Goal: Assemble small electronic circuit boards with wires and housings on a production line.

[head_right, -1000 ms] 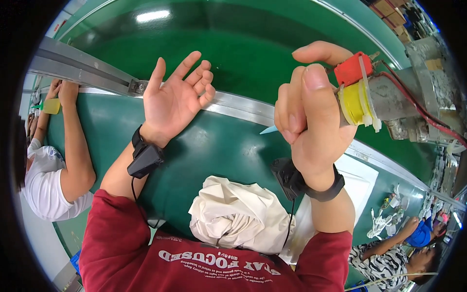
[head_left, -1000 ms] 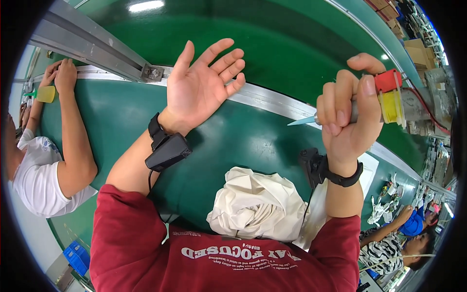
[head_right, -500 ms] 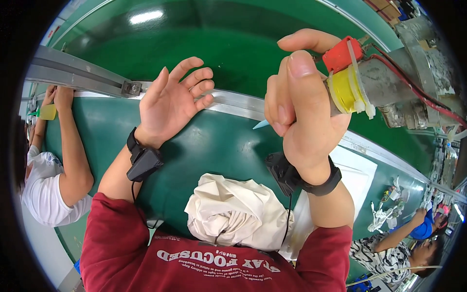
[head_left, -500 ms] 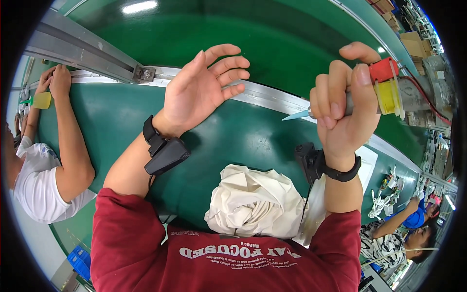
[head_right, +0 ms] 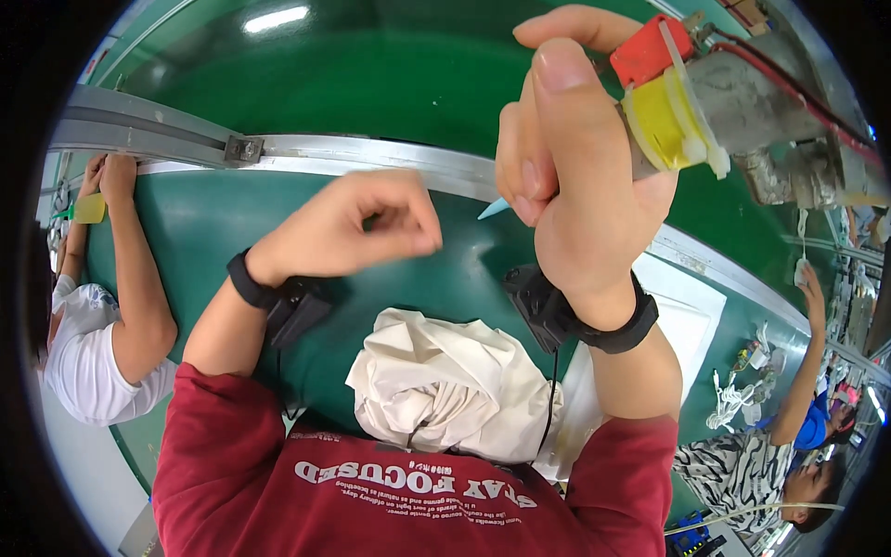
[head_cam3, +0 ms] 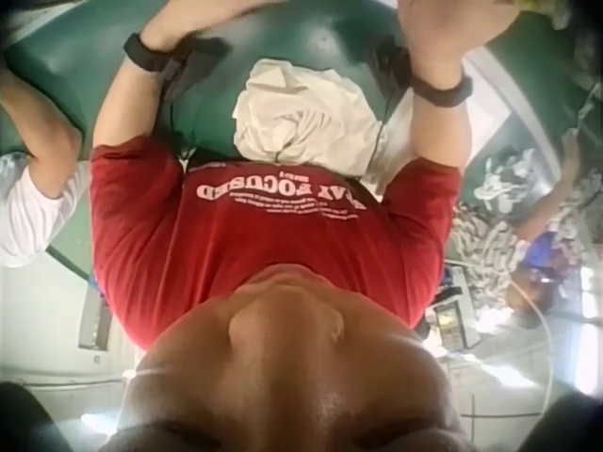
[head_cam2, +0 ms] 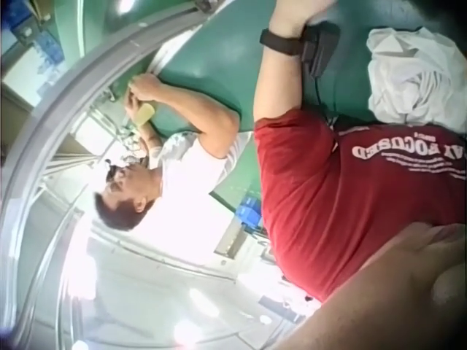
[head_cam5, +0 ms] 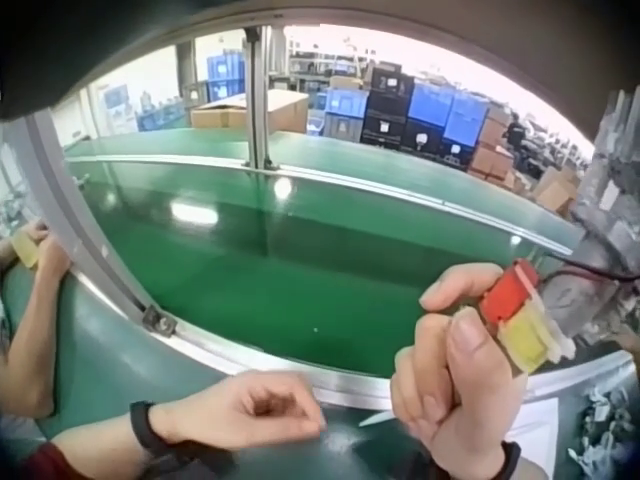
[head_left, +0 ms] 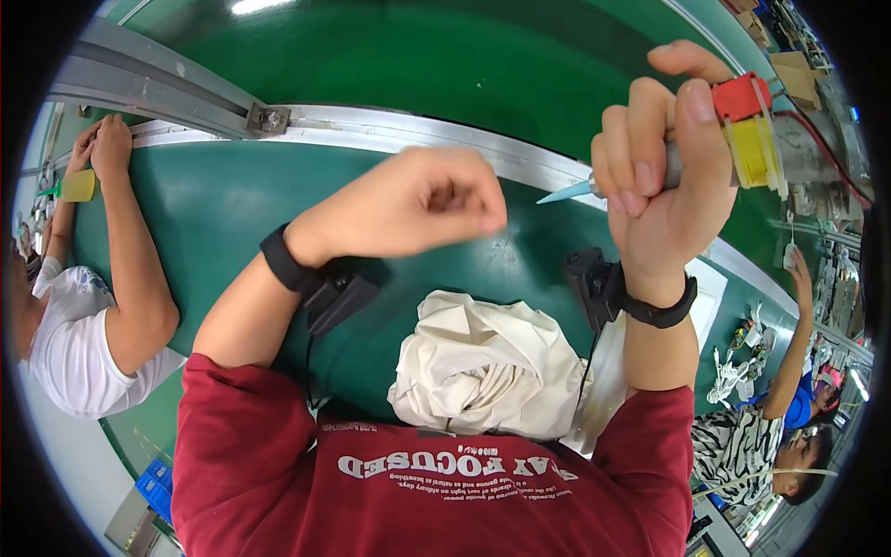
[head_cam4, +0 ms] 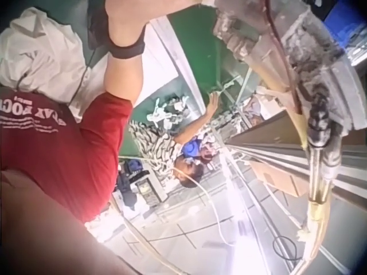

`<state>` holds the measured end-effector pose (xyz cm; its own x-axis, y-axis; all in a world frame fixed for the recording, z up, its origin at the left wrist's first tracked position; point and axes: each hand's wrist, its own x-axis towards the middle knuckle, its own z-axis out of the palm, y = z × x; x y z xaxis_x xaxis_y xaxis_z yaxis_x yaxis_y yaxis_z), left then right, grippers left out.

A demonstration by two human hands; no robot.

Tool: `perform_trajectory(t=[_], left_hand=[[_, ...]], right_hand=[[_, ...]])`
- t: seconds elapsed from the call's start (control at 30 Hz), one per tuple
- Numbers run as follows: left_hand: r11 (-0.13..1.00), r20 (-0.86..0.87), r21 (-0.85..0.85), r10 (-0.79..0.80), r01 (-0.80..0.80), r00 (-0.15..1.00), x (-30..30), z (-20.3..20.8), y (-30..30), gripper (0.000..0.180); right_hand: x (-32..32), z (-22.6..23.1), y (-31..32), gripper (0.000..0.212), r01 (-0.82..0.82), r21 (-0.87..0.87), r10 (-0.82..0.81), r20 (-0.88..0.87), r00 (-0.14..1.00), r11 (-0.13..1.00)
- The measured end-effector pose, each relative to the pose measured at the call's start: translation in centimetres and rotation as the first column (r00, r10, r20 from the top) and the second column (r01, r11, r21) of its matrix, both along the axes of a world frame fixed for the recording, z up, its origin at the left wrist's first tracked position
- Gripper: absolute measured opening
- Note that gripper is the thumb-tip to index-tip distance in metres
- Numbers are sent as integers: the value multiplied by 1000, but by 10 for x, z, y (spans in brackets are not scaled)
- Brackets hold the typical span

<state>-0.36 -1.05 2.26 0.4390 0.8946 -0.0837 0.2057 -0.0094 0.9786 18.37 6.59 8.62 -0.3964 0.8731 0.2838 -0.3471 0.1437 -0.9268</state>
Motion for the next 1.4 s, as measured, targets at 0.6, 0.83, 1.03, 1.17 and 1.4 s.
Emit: perform_trajectory(t=[0.6,0.83,1.03,1.17,1.4], left_hand=[[978,-498,209,85,24,863,33,28,-26,15],[865,-503,496,358,-76,787,48,-6,-26,19],[868,-454,451,422,-206,785,46,-5,-23,37],[906,-479,385,360,-177,801,43,-2,-27,44],[867,-505,450,444,-214,740,47,-6,-27,45]], right_hand=[[10,-5,-2,29,34,-17,-33,31,999,999],[14,-6,-3,29,45,-15,-45,43,998,999],[14,-6,-6,29,50,-19,-49,53,997,999],[13,-6,-6,29,52,-16,-51,63,997,999],[11,-4,-7,29,54,-13,-52,82,995,998]])
